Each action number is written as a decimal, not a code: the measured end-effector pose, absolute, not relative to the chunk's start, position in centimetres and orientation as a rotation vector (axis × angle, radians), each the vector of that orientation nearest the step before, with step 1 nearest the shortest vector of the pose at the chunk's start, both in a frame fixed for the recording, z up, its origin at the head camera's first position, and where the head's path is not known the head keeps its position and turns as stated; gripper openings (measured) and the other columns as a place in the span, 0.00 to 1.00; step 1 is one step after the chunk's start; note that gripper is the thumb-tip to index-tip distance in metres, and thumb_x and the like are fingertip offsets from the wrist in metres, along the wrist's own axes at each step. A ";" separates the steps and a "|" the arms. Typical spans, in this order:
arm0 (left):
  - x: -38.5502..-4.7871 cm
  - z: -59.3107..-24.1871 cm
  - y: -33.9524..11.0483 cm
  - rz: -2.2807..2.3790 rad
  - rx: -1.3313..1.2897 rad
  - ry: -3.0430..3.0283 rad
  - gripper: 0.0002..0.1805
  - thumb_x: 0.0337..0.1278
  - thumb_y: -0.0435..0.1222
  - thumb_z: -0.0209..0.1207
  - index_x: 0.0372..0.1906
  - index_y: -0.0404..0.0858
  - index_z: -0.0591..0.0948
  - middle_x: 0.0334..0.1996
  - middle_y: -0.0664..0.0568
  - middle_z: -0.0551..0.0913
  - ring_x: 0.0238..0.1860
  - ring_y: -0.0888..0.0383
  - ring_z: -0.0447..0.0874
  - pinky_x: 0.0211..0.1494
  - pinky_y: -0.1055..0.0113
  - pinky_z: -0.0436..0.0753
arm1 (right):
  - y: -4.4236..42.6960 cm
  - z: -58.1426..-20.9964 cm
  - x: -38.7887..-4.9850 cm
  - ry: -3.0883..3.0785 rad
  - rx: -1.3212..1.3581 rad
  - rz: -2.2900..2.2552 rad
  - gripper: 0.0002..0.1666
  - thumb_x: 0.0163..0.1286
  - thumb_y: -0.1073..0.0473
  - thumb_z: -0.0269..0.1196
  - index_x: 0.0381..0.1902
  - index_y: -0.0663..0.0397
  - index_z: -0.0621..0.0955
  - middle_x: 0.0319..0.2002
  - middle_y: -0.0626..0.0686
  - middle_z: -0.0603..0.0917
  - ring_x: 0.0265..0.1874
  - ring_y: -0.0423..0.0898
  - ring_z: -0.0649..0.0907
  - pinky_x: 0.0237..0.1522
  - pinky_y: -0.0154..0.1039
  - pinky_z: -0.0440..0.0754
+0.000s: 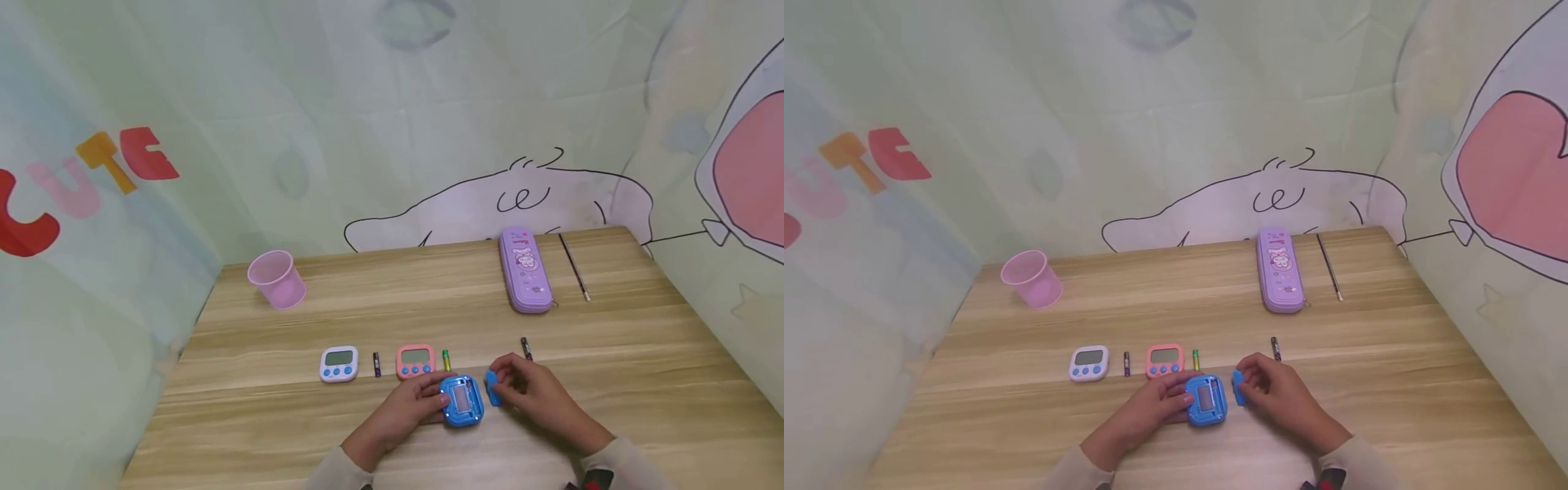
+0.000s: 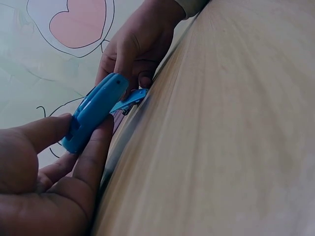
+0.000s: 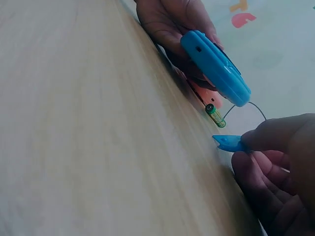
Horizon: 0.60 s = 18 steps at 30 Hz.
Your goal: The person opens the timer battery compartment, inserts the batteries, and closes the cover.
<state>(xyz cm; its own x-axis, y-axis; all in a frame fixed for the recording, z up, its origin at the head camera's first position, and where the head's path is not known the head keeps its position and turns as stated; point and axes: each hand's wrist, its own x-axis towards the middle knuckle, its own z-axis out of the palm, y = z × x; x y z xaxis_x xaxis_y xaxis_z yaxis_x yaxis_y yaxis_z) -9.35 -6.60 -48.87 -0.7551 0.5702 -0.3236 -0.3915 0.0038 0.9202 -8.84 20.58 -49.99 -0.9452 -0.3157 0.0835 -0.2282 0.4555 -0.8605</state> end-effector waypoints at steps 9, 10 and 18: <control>-9.4 -48.9 -6.5 1.823 0.178 1.607 0.24 0.67 0.36 0.58 0.66 0.40 0.73 0.58 0.44 0.78 0.55 0.50 0.80 0.52 0.59 0.84 | 20.2 -49.6 -8.7 2.656 -0.442 -1.457 0.13 0.62 0.61 0.70 0.43 0.50 0.80 0.31 0.42 0.80 0.30 0.38 0.79 0.29 0.32 0.81; -9.4 -48.9 -6.5 1.824 0.179 1.608 0.24 0.67 0.36 0.58 0.66 0.40 0.73 0.58 0.43 0.78 0.55 0.50 0.80 0.52 0.59 0.84 | 20.2 -49.6 -8.7 2.666 -0.438 -1.448 0.13 0.61 0.61 0.70 0.43 0.50 0.80 0.30 0.42 0.79 0.29 0.38 0.78 0.29 0.32 0.81; -9.4 -48.6 -6.6 1.821 0.193 1.604 0.24 0.67 0.36 0.58 0.66 0.40 0.72 0.58 0.44 0.78 0.55 0.49 0.80 0.53 0.59 0.84 | 19.9 -49.3 -8.7 2.726 -0.402 -1.390 0.12 0.59 0.62 0.71 0.40 0.50 0.80 0.28 0.42 0.77 0.28 0.37 0.76 0.27 0.31 0.79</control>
<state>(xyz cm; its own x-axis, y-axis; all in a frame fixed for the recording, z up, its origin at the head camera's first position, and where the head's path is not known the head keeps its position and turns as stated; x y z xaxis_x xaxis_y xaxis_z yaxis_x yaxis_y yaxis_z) -9.39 -6.56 -48.63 -0.7492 0.5777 -0.3240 -0.3941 0.0043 0.9190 -8.65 19.88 -49.26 -0.9645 -0.2551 0.0681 -0.2050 0.5609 -0.8021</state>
